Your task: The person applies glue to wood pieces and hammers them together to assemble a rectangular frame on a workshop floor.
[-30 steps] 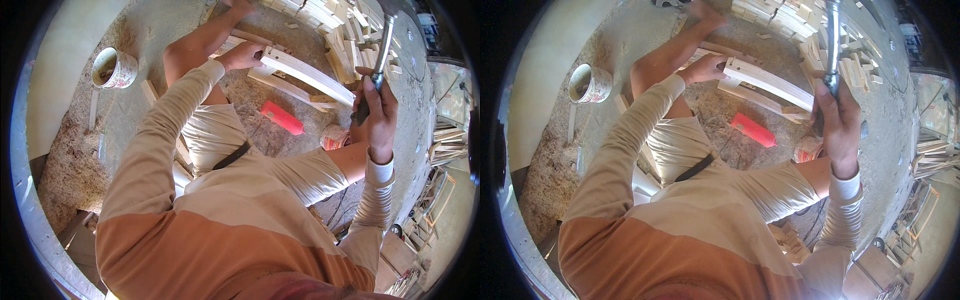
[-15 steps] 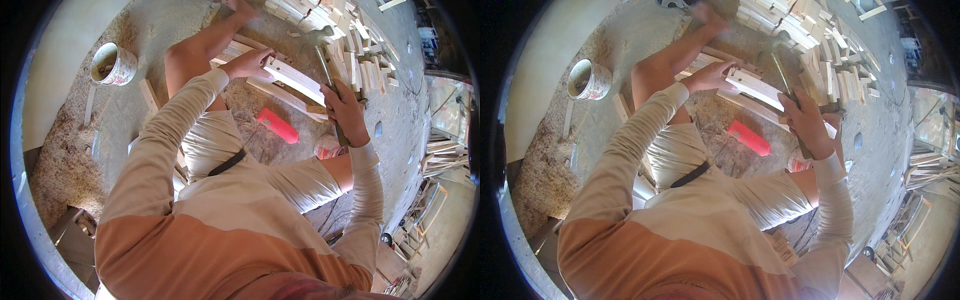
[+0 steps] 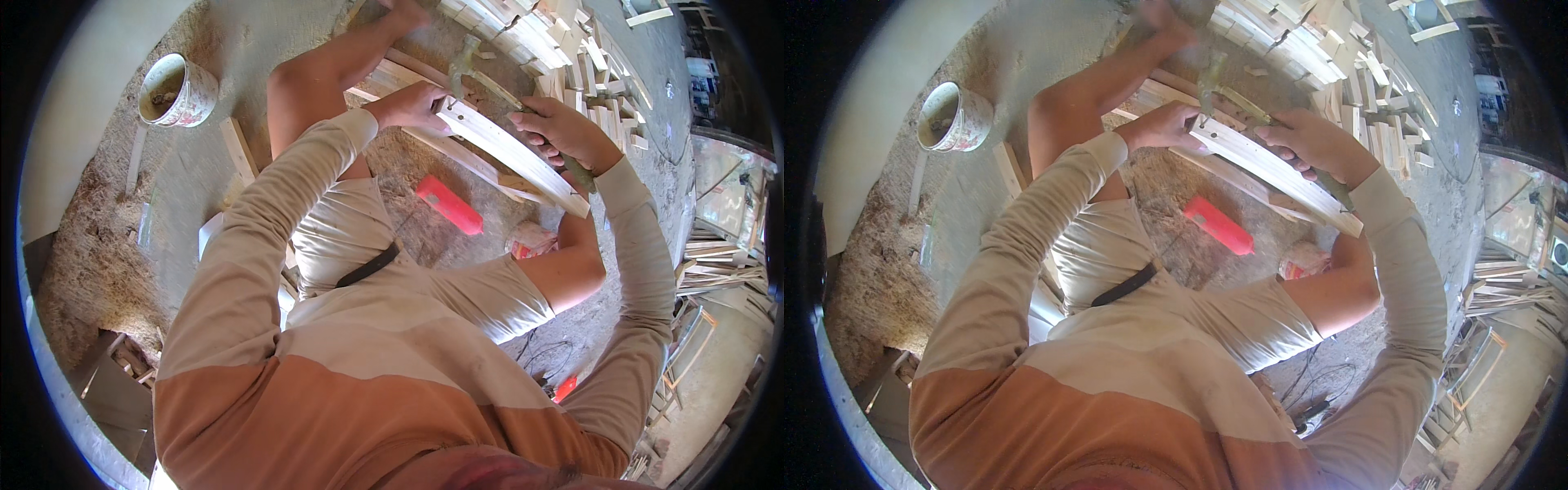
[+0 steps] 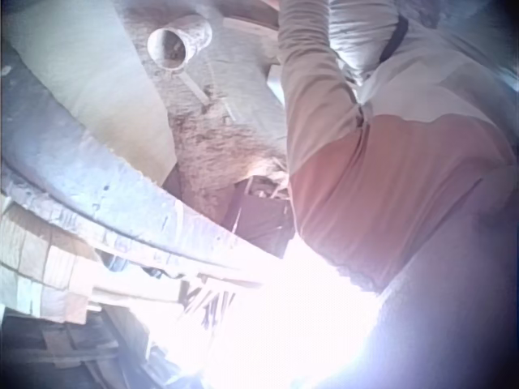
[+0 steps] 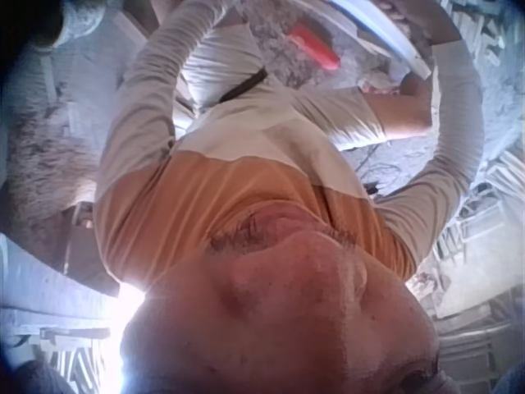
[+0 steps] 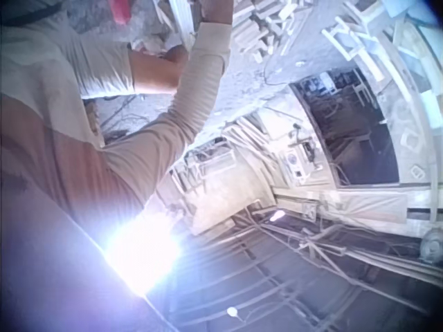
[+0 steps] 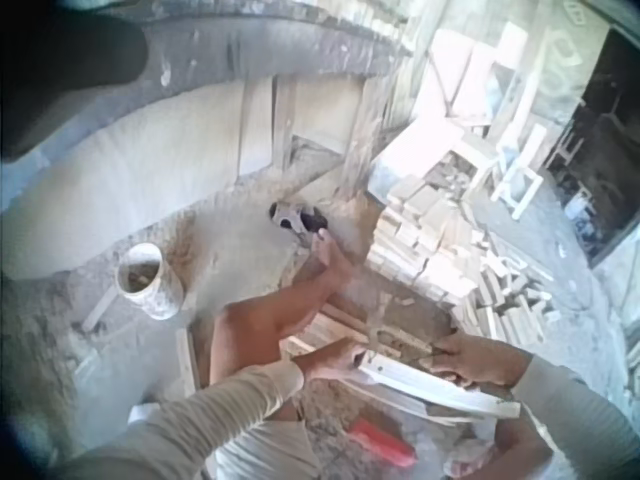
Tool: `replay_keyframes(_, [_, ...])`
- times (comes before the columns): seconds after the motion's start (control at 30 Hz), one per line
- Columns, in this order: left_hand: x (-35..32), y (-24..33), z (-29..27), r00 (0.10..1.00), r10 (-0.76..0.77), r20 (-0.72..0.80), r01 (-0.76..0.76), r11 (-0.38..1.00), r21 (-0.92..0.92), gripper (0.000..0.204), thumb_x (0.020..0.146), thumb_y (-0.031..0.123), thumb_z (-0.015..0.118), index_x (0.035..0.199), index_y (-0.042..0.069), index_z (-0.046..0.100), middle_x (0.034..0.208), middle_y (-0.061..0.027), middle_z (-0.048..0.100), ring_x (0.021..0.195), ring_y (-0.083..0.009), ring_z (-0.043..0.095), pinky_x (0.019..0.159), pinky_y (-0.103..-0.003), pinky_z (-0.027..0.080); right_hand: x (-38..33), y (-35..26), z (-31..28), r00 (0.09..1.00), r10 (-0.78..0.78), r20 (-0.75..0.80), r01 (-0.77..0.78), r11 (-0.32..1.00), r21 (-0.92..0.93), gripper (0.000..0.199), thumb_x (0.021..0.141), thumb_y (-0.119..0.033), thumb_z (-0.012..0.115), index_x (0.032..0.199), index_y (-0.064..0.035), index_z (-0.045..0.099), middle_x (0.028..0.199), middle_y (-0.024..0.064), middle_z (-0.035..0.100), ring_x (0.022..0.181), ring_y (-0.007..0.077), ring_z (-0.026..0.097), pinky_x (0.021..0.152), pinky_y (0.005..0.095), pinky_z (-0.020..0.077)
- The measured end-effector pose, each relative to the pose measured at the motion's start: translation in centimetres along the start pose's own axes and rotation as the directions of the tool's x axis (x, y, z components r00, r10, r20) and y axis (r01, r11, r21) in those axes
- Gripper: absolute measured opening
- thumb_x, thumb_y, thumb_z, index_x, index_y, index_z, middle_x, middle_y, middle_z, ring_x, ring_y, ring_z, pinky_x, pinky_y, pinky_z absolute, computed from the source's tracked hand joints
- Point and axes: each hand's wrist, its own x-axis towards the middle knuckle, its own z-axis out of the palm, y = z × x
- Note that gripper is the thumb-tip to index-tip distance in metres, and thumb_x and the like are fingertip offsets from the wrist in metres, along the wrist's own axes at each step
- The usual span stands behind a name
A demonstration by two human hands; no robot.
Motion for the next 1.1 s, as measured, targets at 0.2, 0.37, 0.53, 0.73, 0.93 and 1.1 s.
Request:
replay_keyframes(0.2, [0.1,-0.3,0.1,0.996,0.074,-0.042,-0.075,0.997,-0.004,0.047,0.075,0.027,0.083,0.111,0.002,0.064,0.084,-0.0093,0.065,0.073,-0.0203,0.057,0.069,-0.035,0.046,0.2,-1.7,-0.3,0.998,0.064,0.012,-0.063,0.998,-0.024,0.028,0.098,-0.033,0.061,0.085,-0.0121,0.049,0.065,-0.0074,0.037,0.048,0.0023,0.031,0.040,0.0216,0.0246])
replay_keyframes(0.37, [0.8,-1.5,0.8,0.999,-0.025,0.033,0.026,0.999,-0.036,0.046,0.077,0.023,0.082,0.113,0.001,0.062,0.097,-0.0122,0.069,0.085,-0.0209,0.062,0.078,-0.034,0.048,0.3,-2.2,-0.4,0.997,0.077,0.008,-0.076,0.995,-0.066,0.028,0.098,-0.034,0.062,0.085,-0.0119,0.049,0.065,-0.0070,0.037,0.047,0.0023,0.032,0.038,0.0217,0.0247])
replay_keyframes(0.53, [0.9,-2.1,1.3,0.998,0.049,-0.049,-0.055,0.990,-0.131,0.051,0.076,0.025,0.084,0.115,0.001,0.062,0.103,-0.0129,0.069,0.094,-0.0215,0.064,0.085,-0.034,0.048,0.7,-1.6,-1.0,0.999,0.027,0.020,-0.024,0.992,-0.121,0.028,0.097,-0.034,0.063,0.088,-0.0099,0.052,0.064,-0.0060,0.039,0.045,0.0025,0.034,0.036,0.0225,0.0256])
replay_keyframes(0.73, [1.3,0.3,0.9,0.998,0.012,-0.056,-0.023,0.982,-0.189,0.052,0.073,0.030,0.087,0.111,0.003,0.065,0.102,-0.0114,0.070,0.095,-0.0224,0.064,0.085,-0.034,0.049,1.8,0.1,-1.5,0.931,-0.362,-0.048,0.275,0.782,-0.560,0.032,0.096,-0.030,0.063,0.094,-0.0006,0.052,0.067,0.0088,0.051,0.052,0.0211,0.049,0.048,0.0346,0.0406])
replay_keyframes(0.93, [2.0,-0.9,0.5,0.996,0.083,-0.040,-0.085,0.993,-0.078,0.055,0.072,0.032,0.088,0.112,0.002,0.065,0.101,-0.0122,0.069,0.097,-0.0236,0.064,0.087,-0.035,0.049,0.8,0.0,1.4,0.885,-0.450,-0.121,0.186,0.580,-0.793,0.025,0.096,-0.022,0.058,0.102,0.0015,0.053,0.083,0.0290,0.062,0.084,0.0506,0.058,0.077,0.0536,0.0454])
replay_keyframes(1.1, [1.9,-1.8,0.7,0.986,0.131,-0.099,-0.145,0.978,-0.153,0.065,0.070,0.032,0.089,0.120,0.000,0.061,0.116,-0.0152,0.067,0.108,-0.0258,0.062,0.093,-0.036,0.048,-1.2,-2.0,5.0,0.880,-0.446,-0.165,0.070,0.464,-0.883,0.015,0.091,-0.008,0.055,0.100,0.0039,0.057,0.079,0.0251,0.067,0.081,0.0435,0.068,0.073,0.0523,0.0526])
